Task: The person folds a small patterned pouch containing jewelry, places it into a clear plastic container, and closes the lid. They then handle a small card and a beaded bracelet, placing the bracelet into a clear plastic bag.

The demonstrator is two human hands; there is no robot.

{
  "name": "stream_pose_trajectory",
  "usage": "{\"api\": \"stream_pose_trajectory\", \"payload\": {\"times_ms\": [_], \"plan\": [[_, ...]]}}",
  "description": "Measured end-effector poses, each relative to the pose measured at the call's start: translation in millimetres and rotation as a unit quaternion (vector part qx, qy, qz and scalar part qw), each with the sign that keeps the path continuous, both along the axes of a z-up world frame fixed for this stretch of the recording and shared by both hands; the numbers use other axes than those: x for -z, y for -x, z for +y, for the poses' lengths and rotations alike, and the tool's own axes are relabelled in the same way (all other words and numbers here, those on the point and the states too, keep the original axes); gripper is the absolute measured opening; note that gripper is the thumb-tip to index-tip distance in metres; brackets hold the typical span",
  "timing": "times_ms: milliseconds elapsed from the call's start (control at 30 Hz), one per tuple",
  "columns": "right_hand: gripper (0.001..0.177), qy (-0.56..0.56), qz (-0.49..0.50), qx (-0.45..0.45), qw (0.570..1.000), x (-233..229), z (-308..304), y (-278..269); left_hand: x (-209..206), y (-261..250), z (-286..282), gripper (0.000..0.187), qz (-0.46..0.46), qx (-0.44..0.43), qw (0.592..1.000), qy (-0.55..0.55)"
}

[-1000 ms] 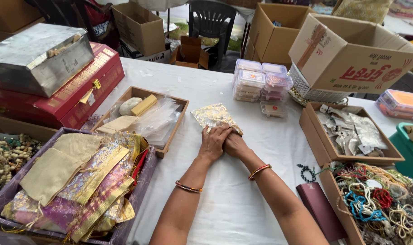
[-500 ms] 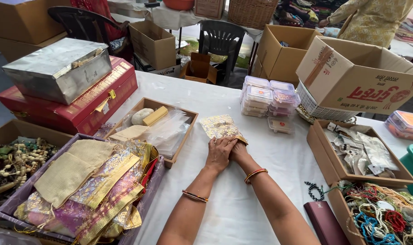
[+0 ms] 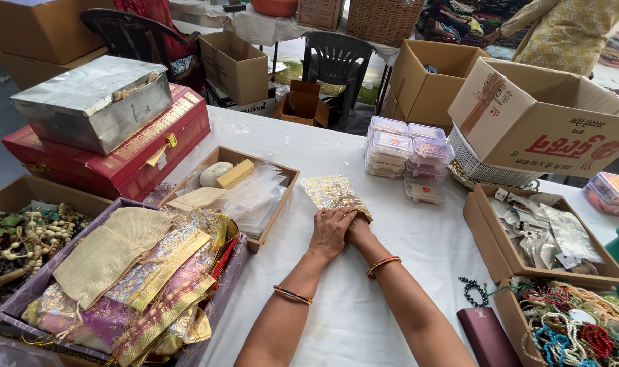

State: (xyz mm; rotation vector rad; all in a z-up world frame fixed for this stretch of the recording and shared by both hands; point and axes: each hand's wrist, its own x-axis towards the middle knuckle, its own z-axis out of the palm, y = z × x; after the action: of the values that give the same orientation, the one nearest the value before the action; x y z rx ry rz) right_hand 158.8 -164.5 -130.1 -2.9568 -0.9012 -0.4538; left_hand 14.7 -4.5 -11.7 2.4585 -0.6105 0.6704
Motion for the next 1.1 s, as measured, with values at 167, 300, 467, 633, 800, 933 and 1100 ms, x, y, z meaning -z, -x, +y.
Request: {"api": "stream_pose_trajectory", "payload": {"times_ms": [167, 300, 467, 633, 800, 933, 1100], "plan": [[0.042, 0.002, -0.041, -0.016, 0.999, -3, 5, 4, 0, 1, 2, 0.058, -0.026, -0.009, 1.0, 0.014], [0.043, -0.004, -0.068, -0.001, 0.998, -4, 9, 5, -1, 3, 2, 0.057, -0.025, -0.012, 0.999, 0.018], [0.052, -0.011, -0.014, -0.007, 1.0, -10, 9, -7, 3, -1, 2, 0.055, -0.015, -0.012, 1.0, 0.013], [0.052, -0.044, 0.102, 0.03, 0.993, -63, 19, 10, 0, -1, 2, 0.057, -0.008, -0.016, 1.0, 0.016], [0.053, 0.005, 0.123, 0.036, 0.992, -24, 7, 0, -15, 6, 6, 0.06, 0.038, -0.038, 0.998, 0.017], [0.028, -0.051, 0.07, 0.034, 0.996, -40, 0, 36, -1, -6, 8, 0.051, -0.002, -0.099, 0.992, 0.082], [0.018, -0.12, 0.043, 0.123, 0.984, -157, 19, 143, 7, -10, 9, 0.042, 0.032, -0.18, 0.98, 0.08]]}}
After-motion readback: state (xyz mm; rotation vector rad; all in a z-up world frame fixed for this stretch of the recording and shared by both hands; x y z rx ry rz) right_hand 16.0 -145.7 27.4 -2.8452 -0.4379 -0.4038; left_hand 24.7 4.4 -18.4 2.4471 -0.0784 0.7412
